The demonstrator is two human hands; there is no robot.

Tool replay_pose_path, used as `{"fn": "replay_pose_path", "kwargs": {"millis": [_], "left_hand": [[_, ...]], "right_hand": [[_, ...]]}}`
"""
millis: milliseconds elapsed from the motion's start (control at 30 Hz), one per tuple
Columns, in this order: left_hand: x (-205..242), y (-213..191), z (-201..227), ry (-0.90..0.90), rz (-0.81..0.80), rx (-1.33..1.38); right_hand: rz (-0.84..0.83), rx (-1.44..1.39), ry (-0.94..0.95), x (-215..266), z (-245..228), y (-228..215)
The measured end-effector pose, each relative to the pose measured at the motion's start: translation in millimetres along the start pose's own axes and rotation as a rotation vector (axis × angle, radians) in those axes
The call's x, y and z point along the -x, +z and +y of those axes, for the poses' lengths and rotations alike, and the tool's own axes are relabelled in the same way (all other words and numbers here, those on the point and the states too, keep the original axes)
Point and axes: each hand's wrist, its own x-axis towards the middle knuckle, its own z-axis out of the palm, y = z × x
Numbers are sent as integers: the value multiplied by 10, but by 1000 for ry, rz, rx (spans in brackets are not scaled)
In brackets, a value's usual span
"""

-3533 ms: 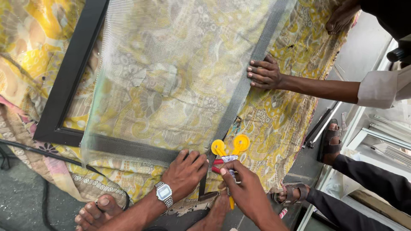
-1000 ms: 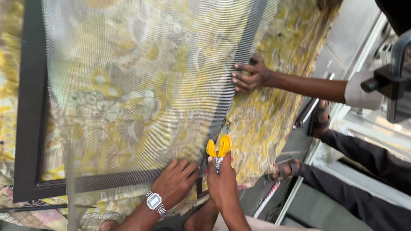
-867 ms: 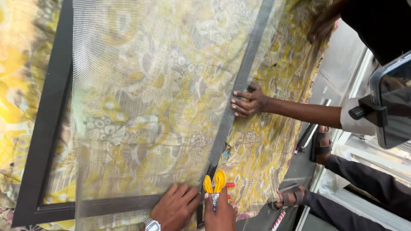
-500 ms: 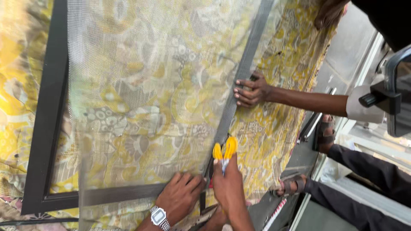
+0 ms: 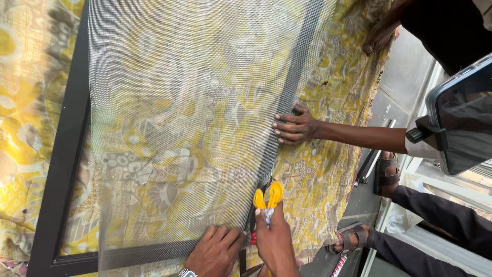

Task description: The person is assembling a window screen by securing mesh to a frame. They use a spline roller to press the mesh into the frame groove and trim excess material with scissors.

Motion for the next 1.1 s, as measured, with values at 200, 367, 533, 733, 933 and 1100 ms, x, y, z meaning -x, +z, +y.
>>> {"fn": "replay_pose_path", "kwargs": {"millis": [200,367,533,733,933,1100], "left_hand": [[77,35,45,27,95,-118],[134,95,83,-30,45,-47],[32,131,-70,77,160,-154],[142,110,27,41,107,-125],[82,84,45,4,106,-67],[13,111,-51,151,211,-159]], "right_hand": [[9,5,-41,25,-30,-37],[14,33,-10,-26,-60,-50],[82,-35,-232,-257,21,-7],[56,-24,-84,-191,-99,-84],[66,-2,-110,-295,-211,-108],[115,-13,-414,-406,-200,-116]]}}
